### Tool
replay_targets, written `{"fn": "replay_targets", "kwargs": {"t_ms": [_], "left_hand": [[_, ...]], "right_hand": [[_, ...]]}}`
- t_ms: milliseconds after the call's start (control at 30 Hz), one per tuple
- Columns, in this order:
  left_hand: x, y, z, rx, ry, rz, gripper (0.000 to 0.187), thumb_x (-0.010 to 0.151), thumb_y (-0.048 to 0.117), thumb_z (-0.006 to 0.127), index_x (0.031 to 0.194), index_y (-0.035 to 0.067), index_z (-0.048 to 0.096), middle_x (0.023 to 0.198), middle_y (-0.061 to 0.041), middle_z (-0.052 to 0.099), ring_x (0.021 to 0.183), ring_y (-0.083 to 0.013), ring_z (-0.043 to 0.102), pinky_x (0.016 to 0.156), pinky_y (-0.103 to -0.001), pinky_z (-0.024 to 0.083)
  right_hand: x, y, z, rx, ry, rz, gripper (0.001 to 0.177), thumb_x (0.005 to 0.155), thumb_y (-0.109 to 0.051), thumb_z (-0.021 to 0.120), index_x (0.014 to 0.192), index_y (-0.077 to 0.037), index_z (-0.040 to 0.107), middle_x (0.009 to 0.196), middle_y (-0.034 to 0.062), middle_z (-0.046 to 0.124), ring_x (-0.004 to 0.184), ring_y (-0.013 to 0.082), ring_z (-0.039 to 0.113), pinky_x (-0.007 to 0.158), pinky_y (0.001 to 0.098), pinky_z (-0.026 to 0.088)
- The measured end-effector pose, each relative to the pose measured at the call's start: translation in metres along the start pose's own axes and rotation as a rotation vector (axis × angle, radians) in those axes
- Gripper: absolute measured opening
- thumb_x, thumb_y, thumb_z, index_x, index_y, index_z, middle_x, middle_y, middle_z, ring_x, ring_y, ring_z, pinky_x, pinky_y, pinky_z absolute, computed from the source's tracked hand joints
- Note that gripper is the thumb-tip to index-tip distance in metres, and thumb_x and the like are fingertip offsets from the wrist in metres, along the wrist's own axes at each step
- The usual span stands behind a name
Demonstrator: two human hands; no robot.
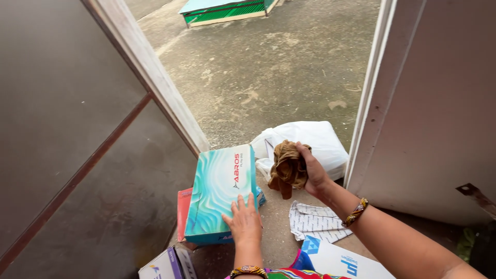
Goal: Organizing various pairs of shoes and sandals into shoeboxes.
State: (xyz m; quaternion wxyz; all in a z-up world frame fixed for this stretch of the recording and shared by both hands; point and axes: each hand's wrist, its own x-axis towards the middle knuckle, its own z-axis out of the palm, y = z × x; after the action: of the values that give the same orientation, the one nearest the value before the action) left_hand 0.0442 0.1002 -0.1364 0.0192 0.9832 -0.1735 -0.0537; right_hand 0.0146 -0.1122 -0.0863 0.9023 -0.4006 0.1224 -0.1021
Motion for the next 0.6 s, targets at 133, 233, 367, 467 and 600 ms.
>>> {"fn": "replay_targets", "kwargs": {"t_ms": [133, 233, 367, 467, 600], "left_hand": [[0.003, -0.002, 0.010, 0.019, -0.033, -0.007, 0.073, 0.094, 0.019, 0.066, 0.157, 0.029, 0.031, 0.163, -0.004, 0.030, 0.149, -0.0274, 0.031, 0.115, -0.069, 0.028], [0.013, -0.009, 0.029, 0.050, -0.042, -0.023, 0.070, 0.098, 0.012, 0.062, 0.158, 0.029, 0.030, 0.167, 0.000, 0.025, 0.151, -0.0245, 0.029, 0.115, -0.069, 0.029], [-0.002, -0.009, 0.010, 0.058, -0.096, -0.014, 0.080, 0.094, 0.018, 0.070, 0.159, 0.031, 0.025, 0.169, 0.003, 0.019, 0.154, -0.0223, 0.024, 0.118, -0.064, 0.028], [-0.012, -0.010, 0.002, 0.032, -0.169, -0.008, 0.085, 0.092, 0.026, 0.074, 0.159, 0.032, 0.022, 0.170, 0.005, 0.014, 0.156, -0.0206, 0.019, 0.121, -0.062, 0.026], [-0.008, -0.016, 0.017, 0.030, -0.142, 0.015, 0.081, 0.095, 0.029, 0.072, 0.159, 0.033, 0.022, 0.170, 0.008, 0.013, 0.156, -0.0202, 0.016, 0.121, -0.065, 0.023]], "right_hand": [[-0.001, -0.001, -0.012, -0.038, 0.084, -0.035, 0.050, 0.095, -0.042, 0.057, 0.128, -0.003, 0.057, 0.117, 0.0115, 0.067, 0.107, 0.0205, 0.067, 0.098, 0.0375, 0.056], [0.001, -0.006, -0.016, -0.143, 0.125, -0.037, 0.047, 0.094, -0.038, 0.058, 0.121, 0.001, 0.057, 0.111, 0.0154, 0.067, 0.102, 0.0232, 0.068, 0.094, 0.0389, 0.058], [0.001, -0.010, -0.016, -0.135, 0.249, -0.064, 0.038, 0.092, -0.027, 0.058, 0.119, -0.002, 0.048, 0.112, 0.0146, 0.065, 0.103, 0.0230, 0.067, 0.095, 0.0401, 0.058], [0.009, -0.005, -0.024, -0.114, 0.263, -0.087, 0.037, 0.093, -0.024, 0.057, 0.120, -0.001, 0.047, 0.114, 0.0156, 0.064, 0.103, 0.0232, 0.067, 0.096, 0.0405, 0.058], [0.014, -0.001, -0.022, -0.091, 0.254, -0.168, 0.047, 0.090, -0.018, 0.057, 0.135, -0.006, 0.048, 0.120, 0.0110, 0.063, 0.109, 0.0207, 0.064, 0.100, 0.0379, 0.055]]}}
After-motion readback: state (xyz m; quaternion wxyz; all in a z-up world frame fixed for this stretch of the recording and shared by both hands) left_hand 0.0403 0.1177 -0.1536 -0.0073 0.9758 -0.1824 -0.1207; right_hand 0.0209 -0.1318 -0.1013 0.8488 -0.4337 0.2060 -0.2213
